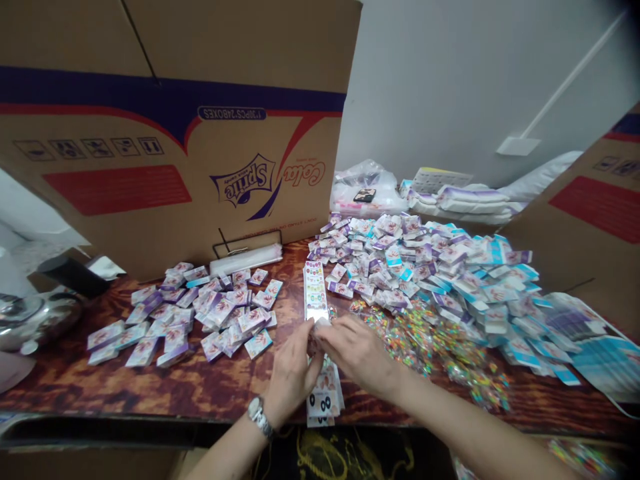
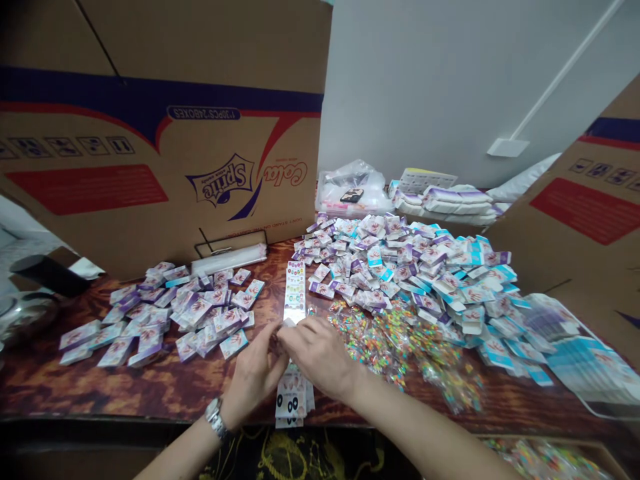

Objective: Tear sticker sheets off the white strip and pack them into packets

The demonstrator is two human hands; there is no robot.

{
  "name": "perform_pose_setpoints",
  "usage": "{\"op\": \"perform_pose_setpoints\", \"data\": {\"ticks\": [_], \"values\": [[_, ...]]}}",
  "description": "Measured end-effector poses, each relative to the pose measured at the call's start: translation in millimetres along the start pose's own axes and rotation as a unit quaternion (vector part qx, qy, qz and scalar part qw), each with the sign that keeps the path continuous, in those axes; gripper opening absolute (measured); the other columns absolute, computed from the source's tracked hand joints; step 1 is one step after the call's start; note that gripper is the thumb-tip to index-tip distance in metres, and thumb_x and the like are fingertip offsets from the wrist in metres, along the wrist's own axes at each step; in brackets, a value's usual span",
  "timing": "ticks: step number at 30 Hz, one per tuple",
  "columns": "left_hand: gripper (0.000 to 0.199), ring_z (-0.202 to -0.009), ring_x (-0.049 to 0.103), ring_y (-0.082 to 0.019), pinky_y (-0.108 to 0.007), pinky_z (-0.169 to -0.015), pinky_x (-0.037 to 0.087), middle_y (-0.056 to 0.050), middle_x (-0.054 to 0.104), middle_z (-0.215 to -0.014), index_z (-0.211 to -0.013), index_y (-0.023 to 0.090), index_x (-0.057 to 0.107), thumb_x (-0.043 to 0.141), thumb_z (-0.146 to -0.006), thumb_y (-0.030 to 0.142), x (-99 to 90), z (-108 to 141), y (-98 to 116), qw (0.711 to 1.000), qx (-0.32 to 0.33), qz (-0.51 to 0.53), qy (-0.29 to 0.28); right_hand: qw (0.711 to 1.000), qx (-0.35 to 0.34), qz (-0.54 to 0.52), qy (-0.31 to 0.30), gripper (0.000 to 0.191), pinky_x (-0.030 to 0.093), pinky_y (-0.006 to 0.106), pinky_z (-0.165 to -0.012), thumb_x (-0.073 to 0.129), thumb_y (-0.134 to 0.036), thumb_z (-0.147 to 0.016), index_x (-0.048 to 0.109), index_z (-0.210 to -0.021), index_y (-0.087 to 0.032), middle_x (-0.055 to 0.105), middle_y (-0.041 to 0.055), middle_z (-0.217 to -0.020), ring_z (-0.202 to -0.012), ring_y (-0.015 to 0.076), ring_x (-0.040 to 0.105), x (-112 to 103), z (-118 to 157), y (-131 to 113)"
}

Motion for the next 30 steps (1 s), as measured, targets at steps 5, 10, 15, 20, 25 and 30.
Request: {"op": "perform_pose_setpoints", "data": {"ticks": [5, 10, 15, 20, 25, 30], "values": [[0.048, -0.110, 0.056, -0.026, -0.038, -0.093, 0.045, -0.012, 0.057, -0.122, -0.129, 0.020, 0.041, 0.053, -0.082, 0.017, -8.0, -3.8, -2.7, 0.996, -0.052, 0.073, -0.013, 0.996, -0.082, -0.018, -0.032, 0.024, 0.046, 0.037, -0.082, 0.042, -0.013, -0.090, 0.055, -0.108, -0.020, 0.065, 0.0073, -0.096, -0.094, 0.0207, 0.055, -4.0, 3.2, -4.4], [0.038, -0.100, 0.060, -0.023, -0.033, -0.085, 0.049, -0.010, 0.062, -0.111, -0.119, 0.020, 0.048, 0.051, -0.081, 0.015, -11.7, -8.5, 11.6, 0.997, -0.017, 0.078, -0.015, 0.994, 0.003, -0.112, 0.001, 0.020, 0.050, 0.031, -0.077, 0.041, -0.014, -0.091, 0.054, -0.105, -0.020, 0.063, 0.0054, -0.092, -0.086, 0.0172, 0.058, -6.5, -3.2, 1.3], [0.045, -0.112, 0.055, -0.025, -0.039, -0.092, 0.047, -0.014, 0.057, -0.119, -0.125, 0.019, 0.041, 0.047, -0.081, 0.010, -15.5, -3.1, 15.1, 0.999, 0.032, 0.012, 0.004, 0.982, 0.089, -0.143, 0.092, 0.029, 0.049, 0.034, -0.083, 0.048, -0.017, -0.087, 0.049, -0.116, -0.020, 0.058, 0.0097, -0.105, -0.098, 0.0203, 0.057, -9.4, -1.5, 4.4], [0.050, -0.119, 0.051, -0.026, -0.041, -0.095, 0.047, -0.016, 0.052, -0.128, -0.130, 0.020, 0.037, 0.048, -0.082, 0.011, -20.8, 4.4, 12.5, 0.997, 0.063, -0.036, 0.040, 0.962, 0.147, -0.215, 0.086, 0.020, 0.050, 0.029, -0.072, 0.049, -0.019, -0.087, 0.055, -0.106, -0.022, 0.062, 0.0042, -0.091, -0.081, 0.0168, 0.060, -2.0, 0.9, 5.5], [0.056, -0.115, 0.053, -0.028, -0.041, -0.092, 0.049, -0.018, 0.051, -0.129, -0.134, 0.017, 0.033, 0.048, -0.081, 0.008, -23.7, 7.5, 10.7, 0.995, 0.069, -0.049, 0.047, 0.960, 0.103, -0.231, 0.121, 0.020, 0.048, 0.031, -0.077, 0.048, -0.016, -0.088, 0.060, -0.102, -0.022, 0.062, 0.0061, -0.093, -0.088, 0.0187, 0.058, -2.8, -0.7, -6.7], [0.058, -0.112, 0.056, -0.028, -0.041, -0.090, 0.049, -0.018, 0.053, -0.127, -0.136, 0.017, 0.030, 0.049, -0.082, 0.011, -29.8, 11.7, 5.3, 0.996, 0.041, -0.051, 0.067, 0.943, 0.150, -0.287, 0.080, 0.014, 0.047, 0.028, -0.073, 0.051, -0.021, -0.088, 0.063, -0.093, -0.021, 0.063, 0.0035, -0.088, -0.083, 0.0165, 0.059, 8.4, -11.7, -2.7]]}}
Point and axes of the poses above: each hand's wrist, its own z-axis away from the middle knuckle, its own x-axis out of the palm, y = z × x, the point moved 8 cm from there along -z, towards the middle knuckle
